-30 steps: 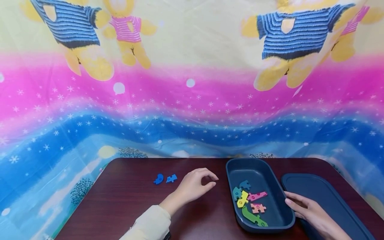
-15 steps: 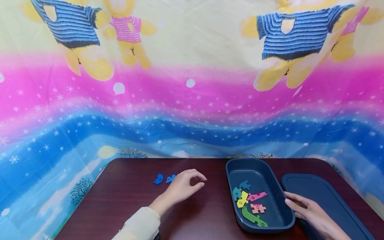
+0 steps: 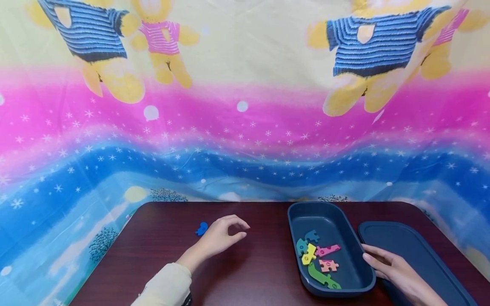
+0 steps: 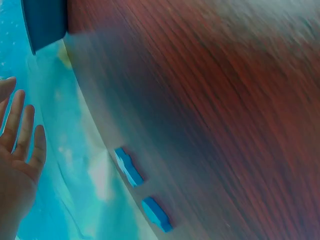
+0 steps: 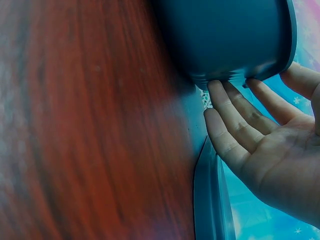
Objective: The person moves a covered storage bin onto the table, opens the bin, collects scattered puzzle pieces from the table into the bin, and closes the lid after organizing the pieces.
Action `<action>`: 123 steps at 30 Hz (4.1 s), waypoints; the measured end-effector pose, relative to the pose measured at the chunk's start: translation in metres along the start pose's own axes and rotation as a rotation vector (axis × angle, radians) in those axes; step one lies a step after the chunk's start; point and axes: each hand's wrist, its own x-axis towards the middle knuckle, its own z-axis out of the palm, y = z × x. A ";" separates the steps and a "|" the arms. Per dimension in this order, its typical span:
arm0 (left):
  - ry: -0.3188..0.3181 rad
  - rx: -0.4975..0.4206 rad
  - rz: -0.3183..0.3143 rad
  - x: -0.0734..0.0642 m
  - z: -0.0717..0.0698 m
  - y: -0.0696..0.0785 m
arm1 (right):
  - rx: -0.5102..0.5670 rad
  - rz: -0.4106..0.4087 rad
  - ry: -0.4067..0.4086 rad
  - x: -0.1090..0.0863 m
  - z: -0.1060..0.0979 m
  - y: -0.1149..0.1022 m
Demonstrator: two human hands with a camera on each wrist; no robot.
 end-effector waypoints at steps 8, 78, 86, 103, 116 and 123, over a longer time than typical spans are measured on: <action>0.036 -0.014 -0.003 -0.006 -0.006 -0.019 | 0.007 -0.010 -0.008 0.000 -0.001 0.001; 0.072 0.012 -0.204 -0.006 -0.009 -0.081 | 0.017 0.002 -0.006 0.000 0.000 0.001; 0.037 -0.002 -0.200 -0.004 -0.008 -0.082 | 0.020 -0.001 -0.007 0.000 0.000 0.001; -0.007 -0.038 -0.264 -0.004 -0.008 -0.077 | 0.019 0.004 -0.004 -0.001 -0.001 0.001; 0.073 -0.039 -0.236 -0.005 -0.009 -0.075 | 0.014 0.031 0.028 0.000 0.000 -0.003; 0.059 -0.045 -0.245 -0.006 -0.008 -0.075 | 0.011 0.014 0.013 -0.001 0.002 -0.003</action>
